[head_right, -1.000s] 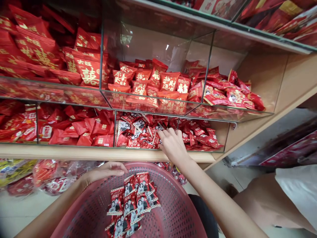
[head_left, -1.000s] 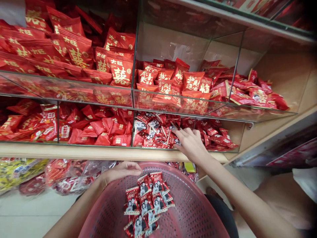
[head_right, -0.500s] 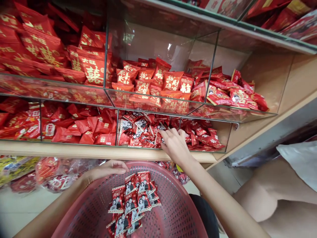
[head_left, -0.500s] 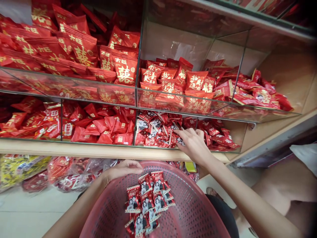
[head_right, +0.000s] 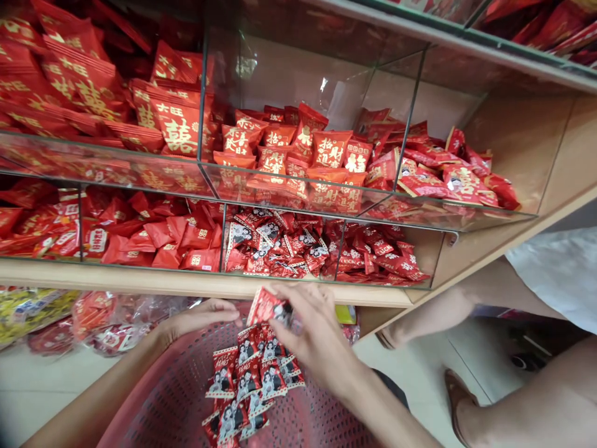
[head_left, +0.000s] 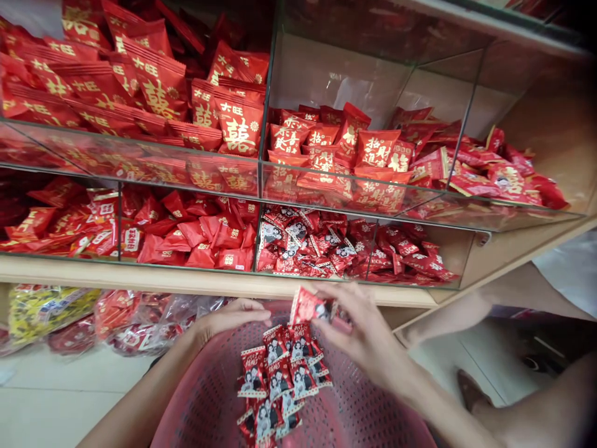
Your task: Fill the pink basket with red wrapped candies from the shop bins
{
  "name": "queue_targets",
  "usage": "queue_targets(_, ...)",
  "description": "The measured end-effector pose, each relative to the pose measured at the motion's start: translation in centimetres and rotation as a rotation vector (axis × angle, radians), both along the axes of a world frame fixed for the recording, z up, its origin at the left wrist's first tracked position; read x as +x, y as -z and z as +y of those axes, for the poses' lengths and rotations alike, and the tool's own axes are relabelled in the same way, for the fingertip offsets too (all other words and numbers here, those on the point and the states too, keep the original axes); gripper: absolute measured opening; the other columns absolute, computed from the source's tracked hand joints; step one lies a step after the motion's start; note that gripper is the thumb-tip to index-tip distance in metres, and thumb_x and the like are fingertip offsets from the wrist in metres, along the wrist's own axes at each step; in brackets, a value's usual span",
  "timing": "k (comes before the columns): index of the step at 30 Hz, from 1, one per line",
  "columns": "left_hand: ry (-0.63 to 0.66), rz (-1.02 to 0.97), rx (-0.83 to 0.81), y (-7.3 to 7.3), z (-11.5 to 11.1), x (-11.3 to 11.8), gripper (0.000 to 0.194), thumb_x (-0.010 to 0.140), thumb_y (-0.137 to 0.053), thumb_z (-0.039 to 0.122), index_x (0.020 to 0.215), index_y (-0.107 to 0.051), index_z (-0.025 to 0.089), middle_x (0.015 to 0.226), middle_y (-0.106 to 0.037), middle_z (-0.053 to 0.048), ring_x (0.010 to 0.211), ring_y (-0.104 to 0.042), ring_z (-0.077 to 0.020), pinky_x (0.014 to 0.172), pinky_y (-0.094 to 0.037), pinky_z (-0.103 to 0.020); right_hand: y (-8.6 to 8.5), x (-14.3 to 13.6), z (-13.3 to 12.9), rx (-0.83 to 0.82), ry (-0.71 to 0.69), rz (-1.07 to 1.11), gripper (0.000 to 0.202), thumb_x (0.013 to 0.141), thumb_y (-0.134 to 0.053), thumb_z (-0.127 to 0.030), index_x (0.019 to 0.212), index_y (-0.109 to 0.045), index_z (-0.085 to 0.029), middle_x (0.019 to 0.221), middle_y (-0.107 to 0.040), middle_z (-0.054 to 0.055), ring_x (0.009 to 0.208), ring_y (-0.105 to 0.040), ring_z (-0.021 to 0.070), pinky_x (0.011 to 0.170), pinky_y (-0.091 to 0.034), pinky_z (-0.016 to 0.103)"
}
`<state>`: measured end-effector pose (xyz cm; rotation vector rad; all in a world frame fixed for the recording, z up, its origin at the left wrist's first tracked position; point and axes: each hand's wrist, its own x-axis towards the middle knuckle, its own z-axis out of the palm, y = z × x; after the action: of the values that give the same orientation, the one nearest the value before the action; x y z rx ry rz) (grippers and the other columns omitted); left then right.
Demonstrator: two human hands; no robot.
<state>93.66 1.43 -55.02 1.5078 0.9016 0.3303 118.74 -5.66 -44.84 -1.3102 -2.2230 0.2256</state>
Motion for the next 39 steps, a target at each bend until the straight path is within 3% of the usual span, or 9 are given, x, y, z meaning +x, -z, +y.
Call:
queue_targets(6,-0.013,0.070,0.161,-0.4,0.0,-0.4,0.052,0.085,-0.034,0.055,0.075,-0.070,0.019,0.081,-0.066,0.000,0.083,-0.056,-0.0182,0.082,-0.036,-0.025,4.7,-3.1,-1.1,-0.213,-0.075,0.045,0.035,0.080,-0.053,-0.025,0.114,-0.049,-0.031,0.104,-0.061,0.002,0.096,-0.050,0.0226,0.084,-0.034,0.040)
queue_targets(10,0.091,0.008,0.155,0.1,0.3,-0.4,0.041,0.079,-0.049,0.051,0.076,-0.071,0.017,0.078,-0.067,0.000,0.081,-0.056,-0.0185,0.079,-0.037,-0.024,6.8,-3.8,-0.6,-0.220,-0.027,0.048,0.032,0.079,-0.054,-0.021,0.111,-0.050,-0.029,0.102,-0.061,0.001,0.096,-0.049,0.0225,0.082,-0.033,0.038)
queue_targets(14,0.093,-0.003,0.062,1.2,0.7,-0.3,0.030,0.069,-0.064,0.045,0.077,-0.072,0.017,0.074,-0.068,0.000,0.075,-0.057,-0.0175,0.073,-0.040,-0.023,7.9,-4.7,-0.5,-0.175,0.030,0.029,0.035,0.080,-0.053,-0.018,0.113,-0.049,-0.028,0.103,-0.061,0.002,0.097,-0.048,0.0219,0.084,-0.031,0.038)
queue_targets(20,0.090,-0.065,-0.001,1.8,0.8,-0.3,0.024,0.066,-0.069,0.039,0.073,-0.071,0.017,0.077,-0.068,-0.001,0.075,-0.056,-0.0157,0.073,-0.041,-0.023,8.5,-5.9,-0.7,-0.155,0.074,0.059,0.034,0.082,-0.049,-0.020,0.115,-0.048,-0.028,0.105,-0.060,0.003,0.098,-0.048,0.0227,0.086,-0.032,0.040)
queue_targets(25,0.058,-0.086,-0.044,1.7,0.7,-0.5,0.022,0.065,-0.069,0.037,0.069,-0.070,0.016,0.069,-0.065,0.001,0.065,-0.054,-0.0127,0.068,-0.041,-0.022,9.3,-4.9,-1.2,-0.237,0.148,0.252,0.041,0.082,-0.052,-0.035,0.121,-0.042,-0.028,0.120,-0.050,0.005,0.111,-0.042,0.0240,0.093,-0.030,0.042)
queue_targets(28,0.059,-0.096,-0.052,1.7,0.7,-0.5,0.022,0.066,-0.069,0.037,0.069,-0.070,0.015,0.066,-0.065,0.001,0.063,-0.054,-0.0122,0.066,-0.040,-0.022,10.5,-3.9,-1.4,-0.372,0.221,0.480,0.041,0.081,-0.050,-0.042,0.117,-0.044,-0.023,0.110,-0.054,0.007,0.101,-0.049,0.0215,0.086,-0.038,0.036)
queue_targets(32,0.057,-0.121,-0.050,1.9,0.8,-0.3,0.021,0.066,-0.070,0.035,0.068,-0.070,0.015,0.064,-0.064,0.001,0.062,-0.053,-0.0117,0.066,-0.040,-0.022,11.7,-3.3,-1.2,-0.753,0.125,0.695,0.032,0.078,-0.051,-0.050,0.075,-0.054,-0.018,0.062,-0.053,-0.002,0.056,-0.049,0.0120,0.055,-0.038,0.025)
queue_targets(35,0.059,-0.130,-0.042,2.0,0.9,-0.3,0.020,0.066,-0.070,0.035,0.068,-0.070,0.015,0.065,-0.064,0.001,0.063,-0.053,-0.0113,0.066,-0.040,-0.022,11.7,-3.4,-1.1,-0.961,0.086,0.807,0.036,0.073,-0.057,-0.052,0.066,-0.054,-0.017,0.059,-0.054,-0.002,0.048,-0.043,0.0082,0.049,-0.032,0.022)
queue_targets(39,0.065,-0.121,-0.034,1.9,0.9,-0.3,0.021,0.066,-0.069,0.036,0.067,-0.069,0.015,0.066,-0.064,0.002,0.063,-0.053,-0.0112,0.066,-0.039,-0.021,11.1,-3.3,-1.1,-1.017,0.083,0.877,0.036,0.070,-0.061,-0.052,0.065,-0.055,-0.017,0.060,-0.057,-0.002,0.048,-0.043,0.0079,0.050,-0.032,0.022)
